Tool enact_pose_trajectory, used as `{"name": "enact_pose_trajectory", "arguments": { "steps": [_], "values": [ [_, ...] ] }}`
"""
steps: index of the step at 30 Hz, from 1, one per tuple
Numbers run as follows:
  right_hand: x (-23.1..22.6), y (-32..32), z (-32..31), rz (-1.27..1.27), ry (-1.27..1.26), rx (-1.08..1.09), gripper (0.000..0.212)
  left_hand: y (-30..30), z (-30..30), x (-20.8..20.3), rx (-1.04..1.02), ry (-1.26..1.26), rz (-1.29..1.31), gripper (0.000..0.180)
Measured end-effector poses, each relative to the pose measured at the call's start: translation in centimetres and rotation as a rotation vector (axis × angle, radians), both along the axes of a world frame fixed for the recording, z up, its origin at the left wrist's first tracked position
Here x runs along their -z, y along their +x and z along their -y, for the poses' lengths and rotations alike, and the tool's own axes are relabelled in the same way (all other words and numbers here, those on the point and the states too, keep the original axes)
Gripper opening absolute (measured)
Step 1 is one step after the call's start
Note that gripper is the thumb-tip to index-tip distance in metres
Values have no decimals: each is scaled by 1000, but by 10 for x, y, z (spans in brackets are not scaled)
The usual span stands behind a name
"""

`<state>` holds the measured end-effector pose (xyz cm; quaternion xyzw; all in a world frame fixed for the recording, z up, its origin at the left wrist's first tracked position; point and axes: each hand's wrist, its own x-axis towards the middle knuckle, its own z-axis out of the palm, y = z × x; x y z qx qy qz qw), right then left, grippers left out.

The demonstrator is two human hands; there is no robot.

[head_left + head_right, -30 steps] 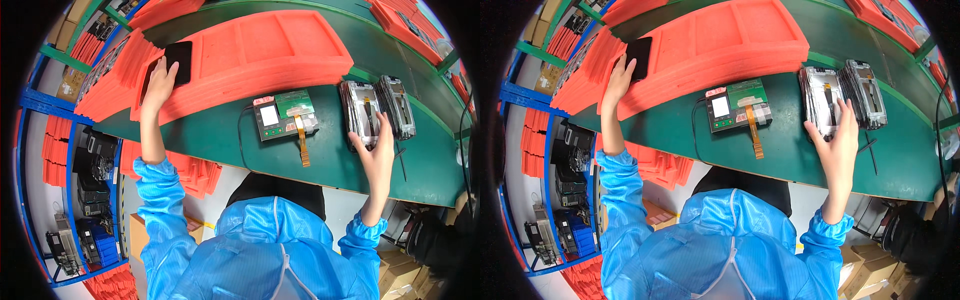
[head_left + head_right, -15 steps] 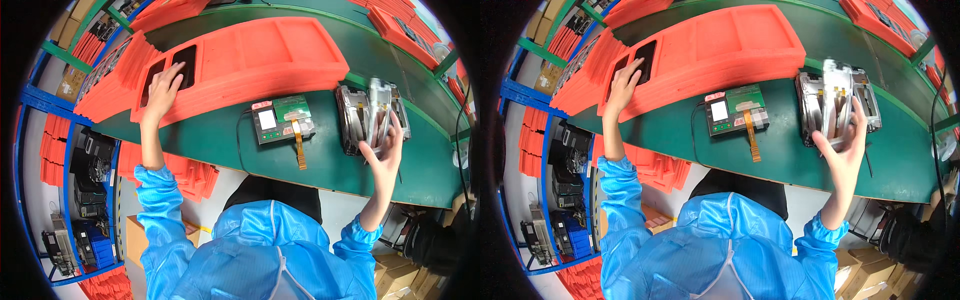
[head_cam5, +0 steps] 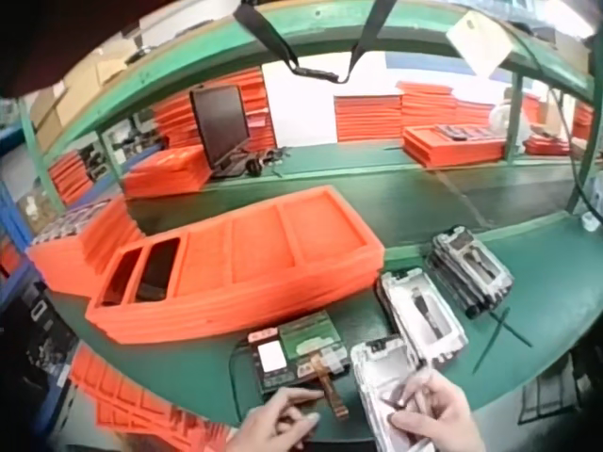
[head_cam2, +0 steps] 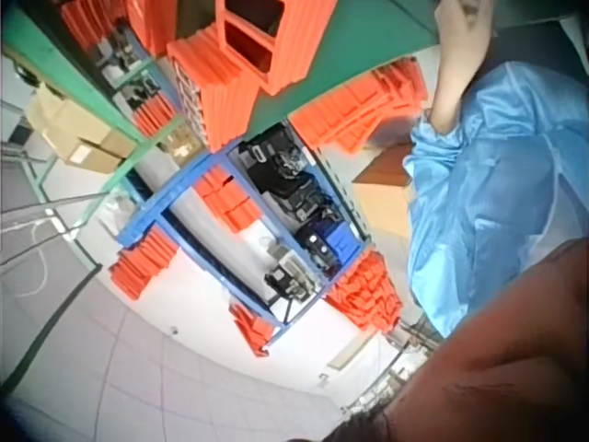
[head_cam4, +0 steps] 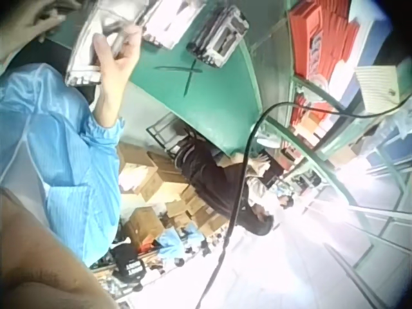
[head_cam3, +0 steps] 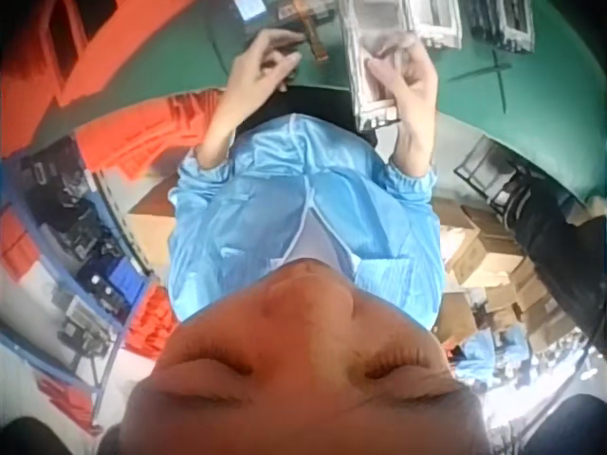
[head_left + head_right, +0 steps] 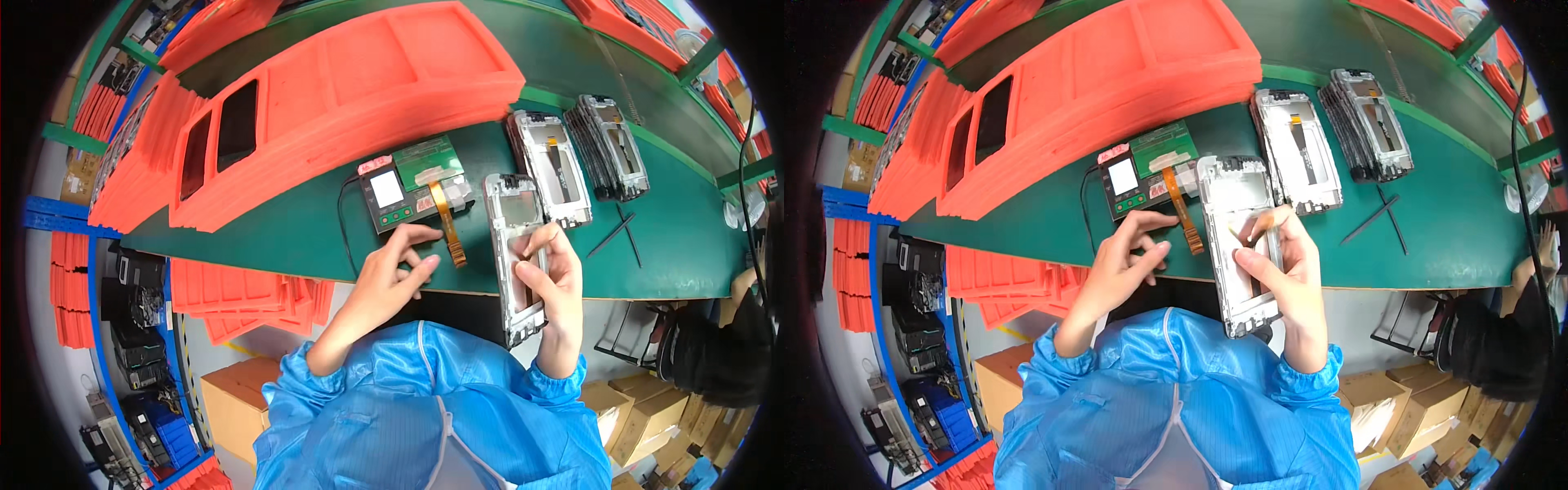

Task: The person tests smartphone screens by connecting their ribbon cables to a testing device, checking the screen display, disconnecting them, and placing the tested screens into foam trays.

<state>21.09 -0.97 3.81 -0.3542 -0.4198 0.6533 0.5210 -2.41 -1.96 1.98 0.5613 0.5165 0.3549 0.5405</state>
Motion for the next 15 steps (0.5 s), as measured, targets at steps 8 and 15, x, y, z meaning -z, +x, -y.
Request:
{"name": "enact_pose_trajectory", "arguments": {
  "steps": [8, 15],
  "values": [
    [17, -1, 4, 244, -91, 42, 5, 14, -13, -1, 113, -37, 106, 37],
    [23, -4, 10, 396, 6, -14, 5, 24, -15, 15, -44, 18, 350, 22]
  ]
}}
